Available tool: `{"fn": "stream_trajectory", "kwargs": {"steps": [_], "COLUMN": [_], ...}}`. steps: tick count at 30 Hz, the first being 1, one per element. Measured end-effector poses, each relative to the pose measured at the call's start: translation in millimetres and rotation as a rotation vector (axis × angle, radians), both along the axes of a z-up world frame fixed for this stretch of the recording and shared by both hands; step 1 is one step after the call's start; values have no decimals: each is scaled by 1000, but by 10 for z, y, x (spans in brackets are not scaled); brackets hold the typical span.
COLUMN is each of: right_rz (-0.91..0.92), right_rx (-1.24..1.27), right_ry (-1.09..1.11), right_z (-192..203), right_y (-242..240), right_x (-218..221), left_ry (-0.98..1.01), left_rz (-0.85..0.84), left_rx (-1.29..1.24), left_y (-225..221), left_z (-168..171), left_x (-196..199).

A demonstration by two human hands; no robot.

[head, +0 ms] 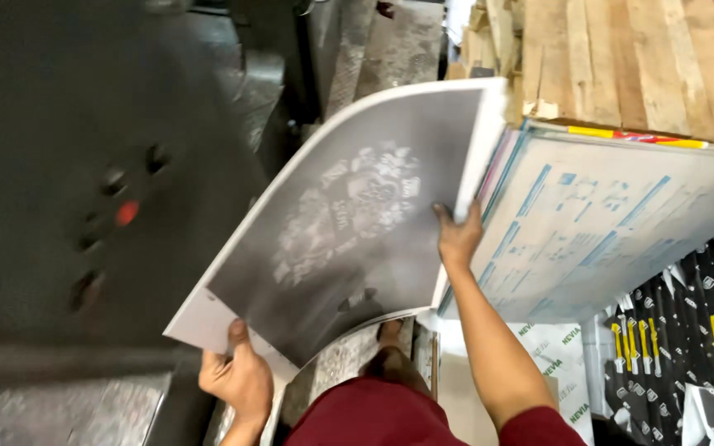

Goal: The recorder walks through a print shop, inspects various printed sheets, and flips through stacks of paper.

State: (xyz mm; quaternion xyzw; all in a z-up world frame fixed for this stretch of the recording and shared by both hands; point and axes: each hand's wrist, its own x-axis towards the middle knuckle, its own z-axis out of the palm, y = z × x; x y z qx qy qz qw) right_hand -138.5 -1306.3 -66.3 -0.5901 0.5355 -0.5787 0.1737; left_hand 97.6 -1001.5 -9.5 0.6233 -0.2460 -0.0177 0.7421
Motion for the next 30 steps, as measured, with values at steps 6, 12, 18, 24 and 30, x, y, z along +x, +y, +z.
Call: {"fn": "stream_trajectory", "kwargs": {"steps": [6,12,18,24,30], "right_rz": [77,180,231,218,231], "right_rx": [-45,54,-5,52,7], "right_ry": [-19,-112,-126,-172,-90], "right_z": [-89,40,141,-133,-197], "right_y": [-1573,-3079,-4347,-5782,-7236], "right_x": [187,216,392,660,910], "left_ry": [10,91,162,139,208], "left_rz": [101,80,66,91,15], "left_rx": [30,-27,-39,9,46], "left_y": [-1476,-2843,-4051,-5428,-6889], "left_z": [-61,12,-22,-359,-497], "left_x": [-37,-40,91,424,928]}}
